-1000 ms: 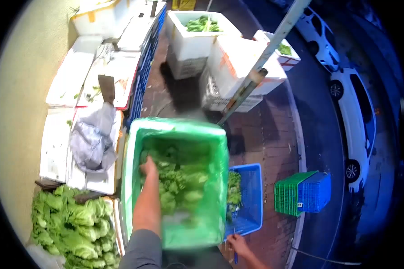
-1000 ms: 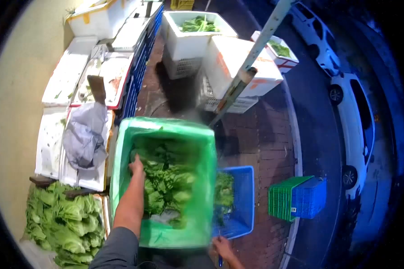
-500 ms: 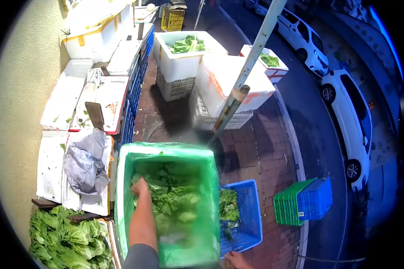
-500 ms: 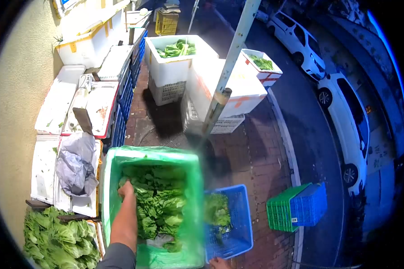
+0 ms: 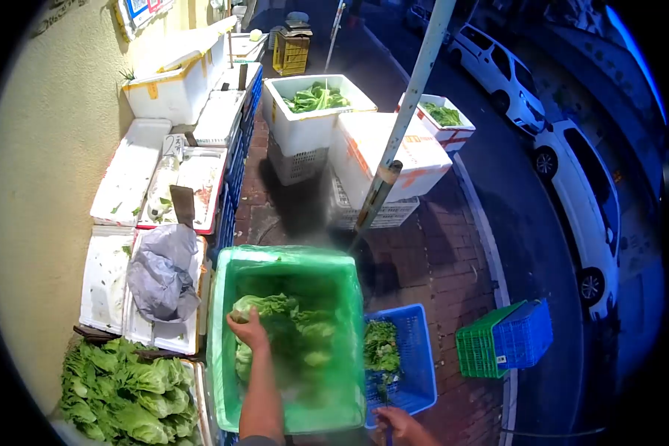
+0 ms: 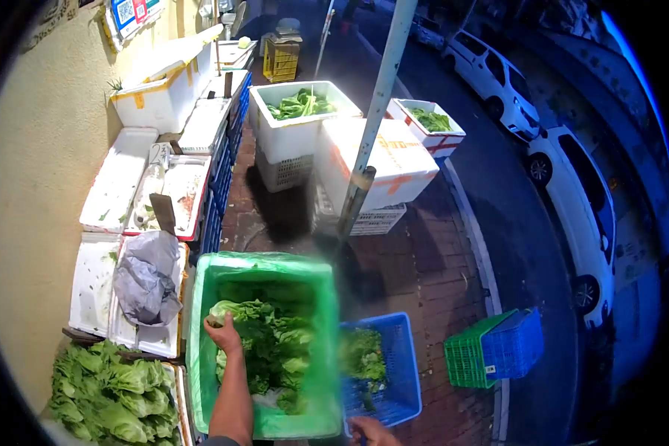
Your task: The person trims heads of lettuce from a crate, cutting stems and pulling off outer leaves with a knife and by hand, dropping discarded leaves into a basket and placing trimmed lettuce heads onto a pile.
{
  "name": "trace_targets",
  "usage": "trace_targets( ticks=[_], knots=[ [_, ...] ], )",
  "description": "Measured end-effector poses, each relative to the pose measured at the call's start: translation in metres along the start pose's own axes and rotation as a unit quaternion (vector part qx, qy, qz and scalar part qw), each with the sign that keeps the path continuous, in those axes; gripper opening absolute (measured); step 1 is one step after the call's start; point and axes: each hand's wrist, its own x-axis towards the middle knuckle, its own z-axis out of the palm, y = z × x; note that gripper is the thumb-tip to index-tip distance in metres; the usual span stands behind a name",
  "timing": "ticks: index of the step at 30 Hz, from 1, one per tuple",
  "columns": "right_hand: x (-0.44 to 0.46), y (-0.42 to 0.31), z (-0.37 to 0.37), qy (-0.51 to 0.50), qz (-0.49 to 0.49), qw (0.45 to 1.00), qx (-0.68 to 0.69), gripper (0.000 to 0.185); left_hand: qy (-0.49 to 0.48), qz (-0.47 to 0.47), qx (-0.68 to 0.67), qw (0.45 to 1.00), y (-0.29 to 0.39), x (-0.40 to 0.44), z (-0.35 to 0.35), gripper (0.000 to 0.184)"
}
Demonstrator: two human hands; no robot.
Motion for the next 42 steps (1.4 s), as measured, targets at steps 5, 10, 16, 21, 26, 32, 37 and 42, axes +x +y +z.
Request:
trace_targets(
  ticks=[5, 10, 16, 21, 26, 32, 37, 42],
  knots=[
    [-0.021, -0.01, 0.002, -0.12, -0.025, 0.979, 0.163, 0.025, -0.235, 0.024, -0.23, 0.944, 0.065, -0.009, -0.064, 0.064],
    [-0.028, -0.003, 0.009, -0.076, -0.053, 0.989, 0.114, 0.028, -0.424, -0.119, -0.438, 0.784, 0.159, -0.052, -0.132, 0.051],
    [-0.041, -0.021, 0.017, -0.081, -0.112, 0.99, 0.014, 0.023, -0.46, -0.357, -0.449, 0.678, 0.147, -0.145, -0.153, 0.066],
    [-0.079, -0.049, 0.007, -0.087, -0.162, 0.978, -0.1, 0.038, -0.513, -0.203, -0.314, 0.773, 0.116, -0.168, -0.152, 0.067],
    [-0.102, -0.112, 0.012, -0.045, -0.397, 0.879, -0.26, 0.038, -0.586, -0.042, -0.069, 0.806, 0.161, -0.207, -0.154, 0.097],
    [-0.199, -0.142, 0.09, -0.065, -0.661, 0.534, -0.523, 0.042, -0.528, 0.276, 0.094, 0.798, 0.163, -0.251, -0.153, 0.089],
    [-0.205, -0.133, 0.094, -0.013, -0.597, 0.536, -0.597, 0.051, -0.467, 0.395, 0.145, 0.777, 0.168, -0.269, -0.156, 0.082],
    [-0.209, -0.128, 0.093, -0.008, -0.566, 0.555, -0.609, 0.052, -0.47, 0.428, 0.194, 0.747, 0.166, -0.272, -0.154, 0.089]
  ],
)
